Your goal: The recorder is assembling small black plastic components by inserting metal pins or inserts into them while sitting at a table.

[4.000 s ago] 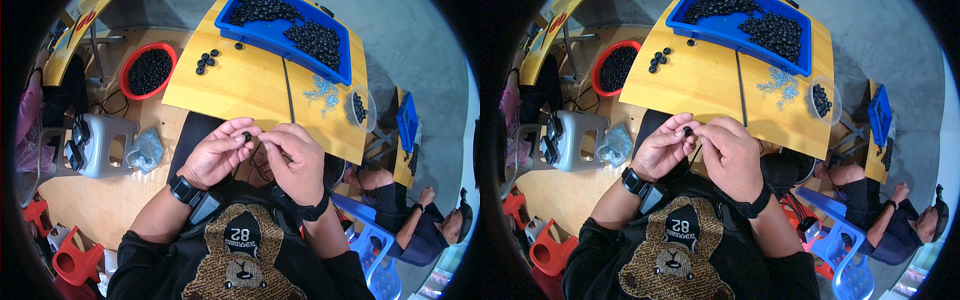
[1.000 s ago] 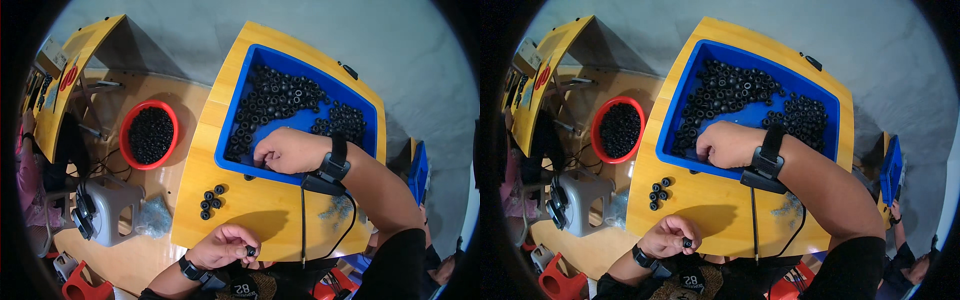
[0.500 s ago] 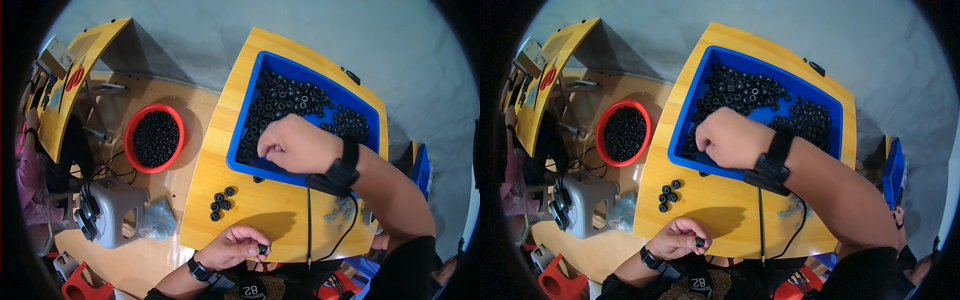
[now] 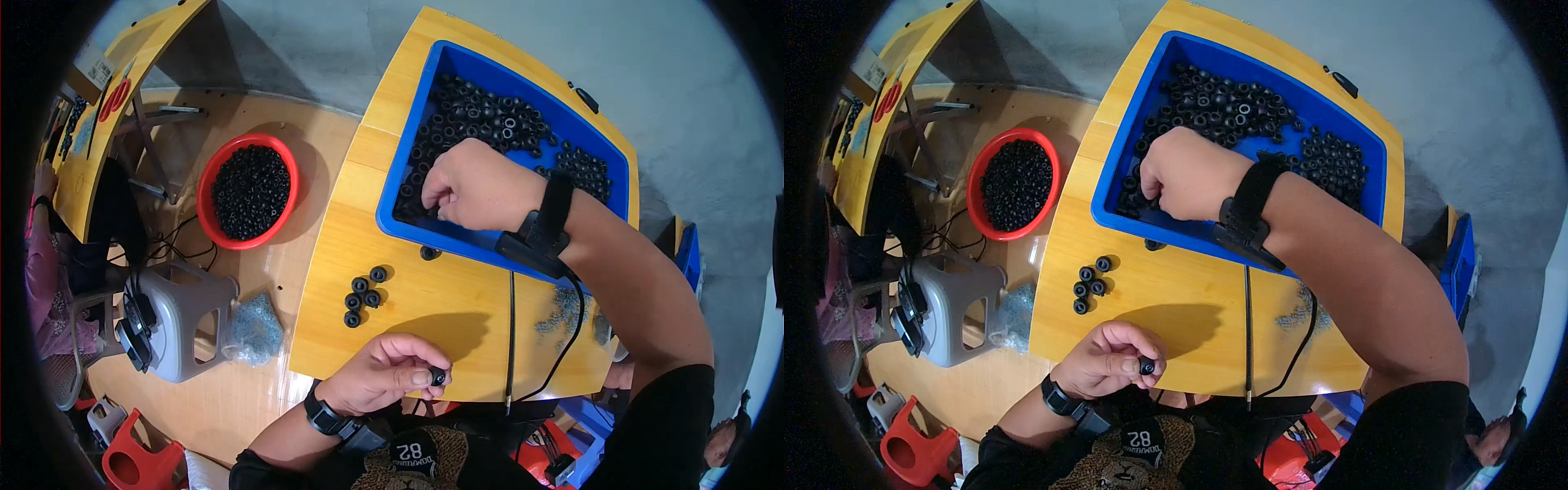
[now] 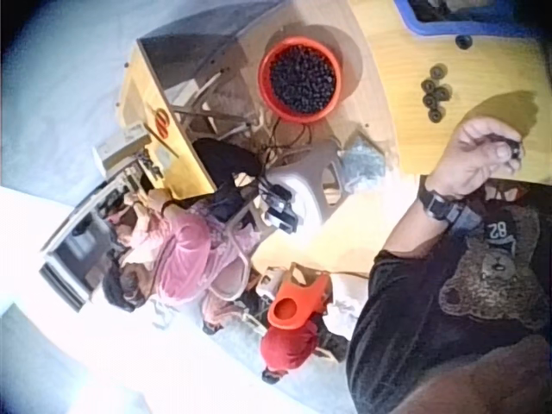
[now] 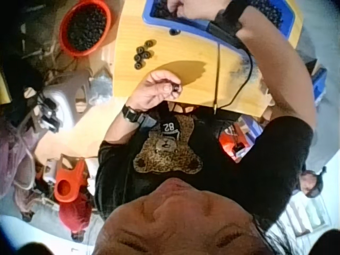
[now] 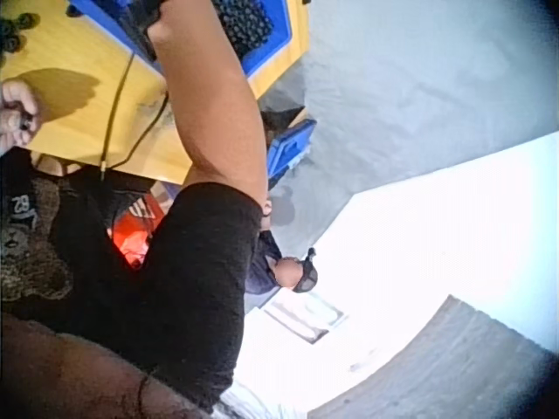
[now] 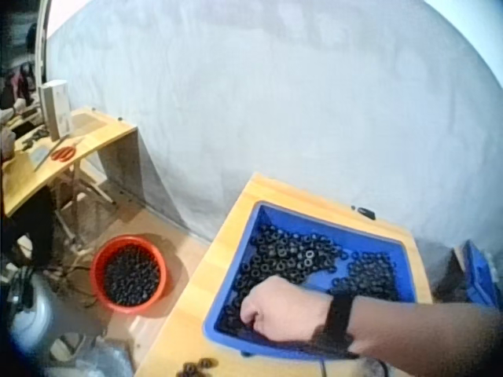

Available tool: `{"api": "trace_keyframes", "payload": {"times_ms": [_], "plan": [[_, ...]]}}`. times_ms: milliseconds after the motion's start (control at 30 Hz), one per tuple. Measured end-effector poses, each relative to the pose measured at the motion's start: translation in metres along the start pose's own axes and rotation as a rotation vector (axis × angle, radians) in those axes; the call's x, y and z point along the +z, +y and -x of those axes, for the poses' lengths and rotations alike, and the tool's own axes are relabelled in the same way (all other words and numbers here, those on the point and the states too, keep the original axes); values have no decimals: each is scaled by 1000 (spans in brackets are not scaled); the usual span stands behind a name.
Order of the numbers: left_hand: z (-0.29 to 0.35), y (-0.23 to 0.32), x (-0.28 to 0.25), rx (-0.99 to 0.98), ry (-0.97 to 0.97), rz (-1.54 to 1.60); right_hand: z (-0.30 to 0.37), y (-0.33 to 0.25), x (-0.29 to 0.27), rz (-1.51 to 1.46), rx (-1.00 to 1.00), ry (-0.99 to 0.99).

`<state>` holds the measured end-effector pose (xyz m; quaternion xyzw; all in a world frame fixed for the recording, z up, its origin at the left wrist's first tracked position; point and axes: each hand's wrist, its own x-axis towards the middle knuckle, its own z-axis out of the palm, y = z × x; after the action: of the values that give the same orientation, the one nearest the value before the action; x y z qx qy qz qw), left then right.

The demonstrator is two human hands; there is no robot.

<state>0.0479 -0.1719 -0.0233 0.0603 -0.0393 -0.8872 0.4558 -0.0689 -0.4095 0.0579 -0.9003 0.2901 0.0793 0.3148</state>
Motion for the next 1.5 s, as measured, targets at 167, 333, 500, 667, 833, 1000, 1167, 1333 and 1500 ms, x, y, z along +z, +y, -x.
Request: {"api": "trace_keyframes", "payload": {"times_ms": [167, 333, 500, 667, 833, 1000, 1167, 1333, 1500], "plan": [[-1, -1, 2, 12, 1, -7, 7, 9, 9, 69, 33, -91], [1, -3, 0, 40, -15, -2, 17, -3, 5, 64, 85, -128], [1, -4, 3, 43, 67, -30, 24, -3, 4, -85, 23, -106], [2, -2, -2, 12, 17, 38, 15, 1, 7, -59, -20, -215], [0, 2, -1, -33, 5, -4, 13, -3, 9, -63, 6, -291], [-3, 5, -1, -31, -23, -52, 16, 6, -1, -228, -148, -249], [-2, 3, 4, -39, 53, -64, 28, 19, -36, -975, 244, -395], [-2, 4, 6, -41, 118, -80, 27, 10, -27, -722, 51, -192], [-2, 3, 5, -39, 88, -75, 15, 2, -2, -186, -99, -124]]}}
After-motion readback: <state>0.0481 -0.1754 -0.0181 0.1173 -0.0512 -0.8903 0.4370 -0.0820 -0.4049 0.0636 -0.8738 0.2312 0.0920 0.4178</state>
